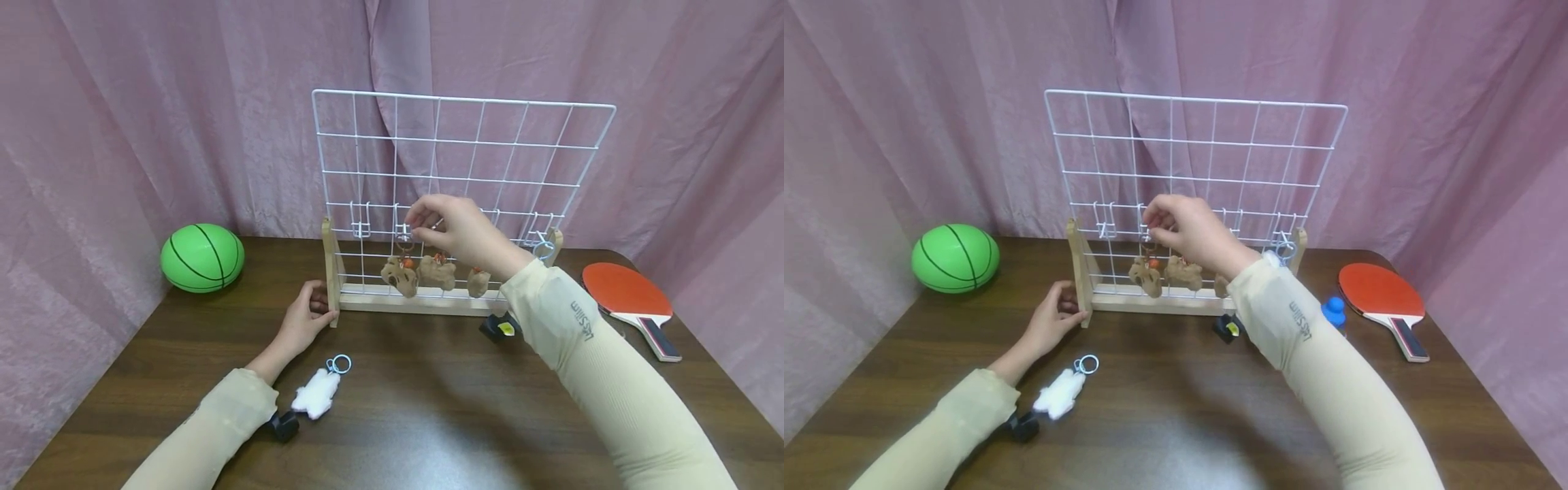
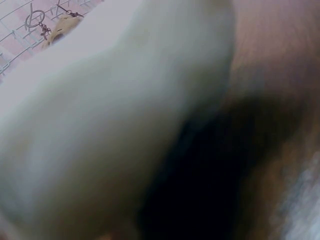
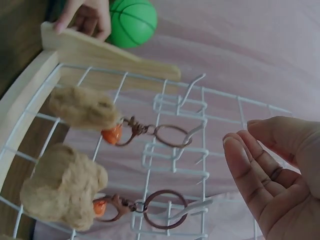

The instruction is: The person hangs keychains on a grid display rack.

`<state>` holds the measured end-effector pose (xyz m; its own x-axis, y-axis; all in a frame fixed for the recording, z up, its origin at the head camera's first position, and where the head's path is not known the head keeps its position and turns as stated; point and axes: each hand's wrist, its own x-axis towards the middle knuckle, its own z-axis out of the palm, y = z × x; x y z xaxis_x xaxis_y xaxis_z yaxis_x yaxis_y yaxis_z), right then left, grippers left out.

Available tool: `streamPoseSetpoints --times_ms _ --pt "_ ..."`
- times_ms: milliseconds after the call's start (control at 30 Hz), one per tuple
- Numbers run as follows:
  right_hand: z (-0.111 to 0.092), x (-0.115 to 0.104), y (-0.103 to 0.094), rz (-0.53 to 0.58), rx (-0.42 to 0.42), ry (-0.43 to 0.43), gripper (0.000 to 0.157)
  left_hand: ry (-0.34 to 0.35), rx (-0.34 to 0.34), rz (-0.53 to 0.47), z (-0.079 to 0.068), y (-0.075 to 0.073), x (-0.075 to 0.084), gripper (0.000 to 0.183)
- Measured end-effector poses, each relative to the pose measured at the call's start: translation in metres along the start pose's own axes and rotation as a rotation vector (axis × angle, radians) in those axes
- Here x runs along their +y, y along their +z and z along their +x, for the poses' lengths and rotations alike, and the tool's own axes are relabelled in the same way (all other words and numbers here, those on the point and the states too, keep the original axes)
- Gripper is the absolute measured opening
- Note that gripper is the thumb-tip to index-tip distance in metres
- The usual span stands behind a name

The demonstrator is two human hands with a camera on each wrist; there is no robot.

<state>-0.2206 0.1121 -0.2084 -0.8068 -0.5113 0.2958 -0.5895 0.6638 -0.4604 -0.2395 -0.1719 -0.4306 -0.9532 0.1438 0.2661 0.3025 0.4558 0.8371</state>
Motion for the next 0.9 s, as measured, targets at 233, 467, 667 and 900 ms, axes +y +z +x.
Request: streamPoseSetpoints --times_ms 233,467,667,900 --pt "-0.013 -0.006 0.007 0.044 0.03 -0.025 0.018 -0.004 0.001 0.003 0.0 0.001 0.0 0.057" --pt "-0.024 -0.007 0.018 0.124 0.06 -0.071 0.017 -0.007 0.002 0.001 0.0 0.0 0.001 0.057" --pt "-0.033 -0.007 0.034 0.195 0.081 -0.132 0.015 -0.001 0.006 0.006 0.0 0.0 0.0 0.057" --pt "-0.04 -0.01 0.051 0.265 0.08 -0.153 0.014 0.0 0.013 0.004 0.0 0.001 -0.001 0.057"
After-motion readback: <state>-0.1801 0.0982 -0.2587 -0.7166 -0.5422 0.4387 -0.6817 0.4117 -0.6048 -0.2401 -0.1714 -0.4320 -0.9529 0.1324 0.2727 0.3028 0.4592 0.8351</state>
